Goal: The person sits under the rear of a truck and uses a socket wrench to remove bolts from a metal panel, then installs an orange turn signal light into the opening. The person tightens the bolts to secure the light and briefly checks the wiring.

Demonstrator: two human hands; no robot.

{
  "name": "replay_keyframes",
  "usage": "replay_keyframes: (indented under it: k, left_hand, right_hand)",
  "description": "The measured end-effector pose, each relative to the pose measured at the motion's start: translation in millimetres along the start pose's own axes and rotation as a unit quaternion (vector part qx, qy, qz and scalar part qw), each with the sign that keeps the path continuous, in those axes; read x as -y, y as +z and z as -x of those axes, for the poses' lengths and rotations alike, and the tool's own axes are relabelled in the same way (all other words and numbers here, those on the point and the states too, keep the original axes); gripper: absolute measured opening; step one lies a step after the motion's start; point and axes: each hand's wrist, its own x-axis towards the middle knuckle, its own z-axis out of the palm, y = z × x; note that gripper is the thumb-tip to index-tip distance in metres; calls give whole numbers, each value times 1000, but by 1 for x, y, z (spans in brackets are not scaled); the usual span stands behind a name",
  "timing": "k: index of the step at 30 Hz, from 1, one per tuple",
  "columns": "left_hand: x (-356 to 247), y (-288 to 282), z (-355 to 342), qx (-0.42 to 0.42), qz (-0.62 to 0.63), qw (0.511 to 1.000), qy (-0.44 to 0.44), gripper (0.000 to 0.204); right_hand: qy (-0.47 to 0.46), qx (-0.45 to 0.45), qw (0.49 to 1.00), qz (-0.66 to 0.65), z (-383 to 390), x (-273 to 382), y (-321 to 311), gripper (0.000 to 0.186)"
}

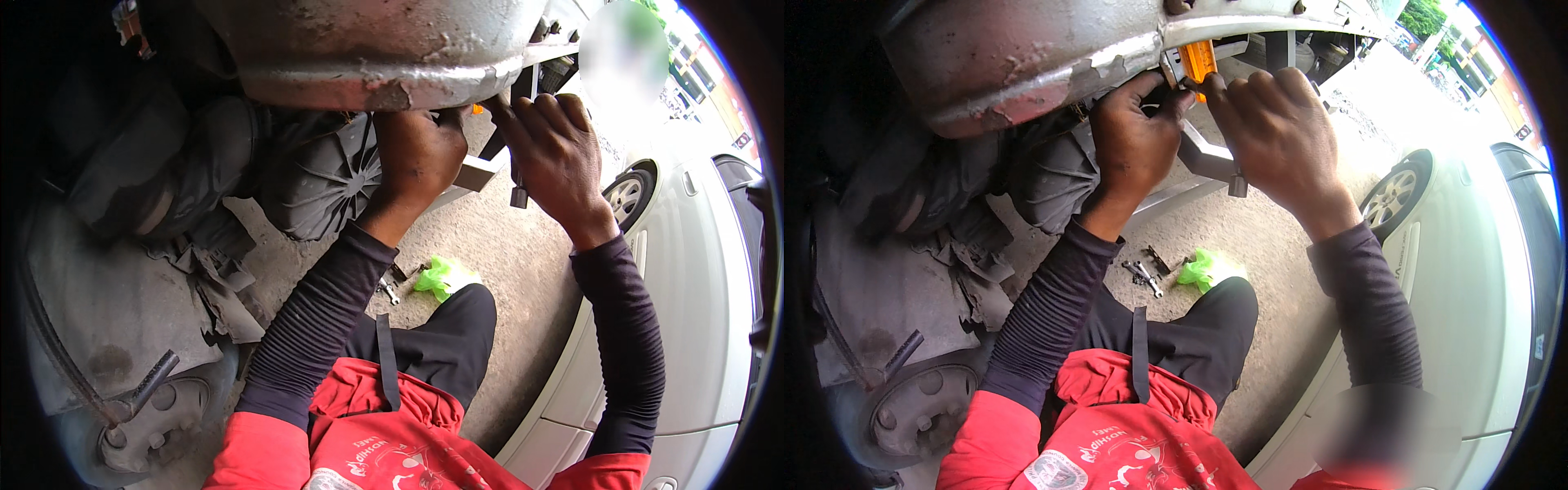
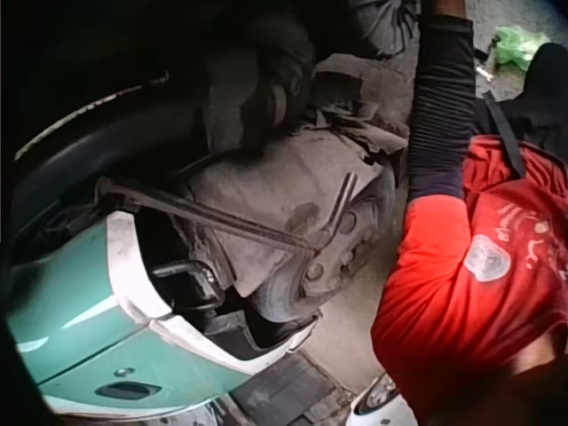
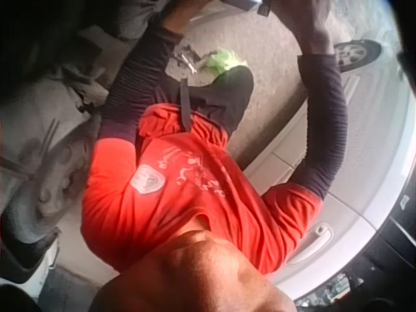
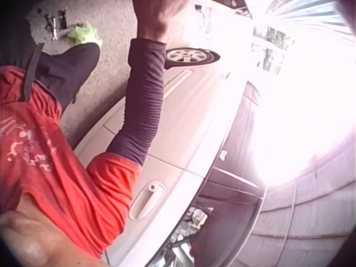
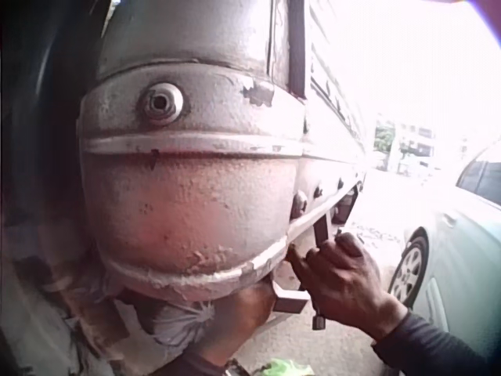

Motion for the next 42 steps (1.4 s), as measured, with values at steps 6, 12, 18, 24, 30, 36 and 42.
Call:
replay_keyframes:
  k: [6, 12, 18, 24, 30, 36, 42]
  left_hand:
    - [7, 6, 1, -9, -4, 1000, -2, 10]
    - [5, 8, 5, -29, 26, 999, 2, 10]
    - [0, 7, 5, -23, 39, 999, -1, 8]
    - [4, 10, 9, -30, 75, 997, -17, 10]
    - [0, 8, 5, -66, 81, 994, 32, 14]
    - [13, -4, 15, 68, 44, 996, 25, 22]
    - [12, -7, 2, 96, -55, 990, -87, 10]
  right_hand:
    - [-53, -18, 998, -23, -12, -10, -4, 29]
    - [46, -10, 993, -111, -14, -5, 9, 20]
    - [101, 25, 981, -166, -15, 0, 6, 32]
    - [145, 25, 968, -204, -13, 4, 4, 27]
    - [184, 23, 937, -297, -18, 4, -1, 16]
    - [305, 120, 907, -263, -13, 14, -15, 18]
    - [320, -9, 888, -331, 25, 20, -9, 62]
